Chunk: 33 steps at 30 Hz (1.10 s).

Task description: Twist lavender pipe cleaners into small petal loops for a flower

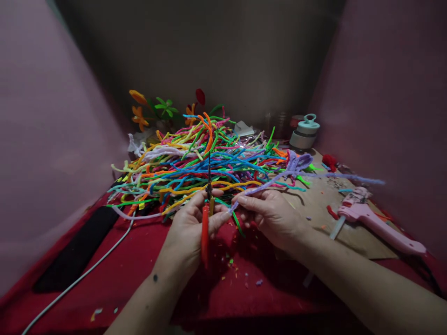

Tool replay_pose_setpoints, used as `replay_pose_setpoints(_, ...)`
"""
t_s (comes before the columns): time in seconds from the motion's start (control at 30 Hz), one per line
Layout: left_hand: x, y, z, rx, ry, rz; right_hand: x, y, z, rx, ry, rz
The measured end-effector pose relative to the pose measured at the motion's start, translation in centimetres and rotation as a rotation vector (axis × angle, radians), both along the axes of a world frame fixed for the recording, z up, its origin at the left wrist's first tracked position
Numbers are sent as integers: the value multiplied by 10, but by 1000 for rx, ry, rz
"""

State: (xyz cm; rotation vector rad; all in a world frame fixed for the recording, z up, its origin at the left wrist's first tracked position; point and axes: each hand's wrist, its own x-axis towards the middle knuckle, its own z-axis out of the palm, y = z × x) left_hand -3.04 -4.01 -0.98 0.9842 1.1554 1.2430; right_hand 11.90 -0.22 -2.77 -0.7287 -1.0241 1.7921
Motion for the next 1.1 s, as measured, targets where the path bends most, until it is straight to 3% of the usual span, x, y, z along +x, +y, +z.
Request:
replay_pose_setpoints(0.37,2,-2,-1,9,-26,-49,-3,-4,-2,49,-1,64)
replay_pose_setpoints(0.6,3,-1,3,-109,-47,-179,-2,-2,-3,-40,-6,75)
replay_pose_setpoints(0.83,-9,-3,-1,-122,-57,-276,1,3,-1,-41,10,29)
replay_pose_setpoints(1.1,-4,-3,0,-35,-42,-156,0,3,-1,-24,82,19)
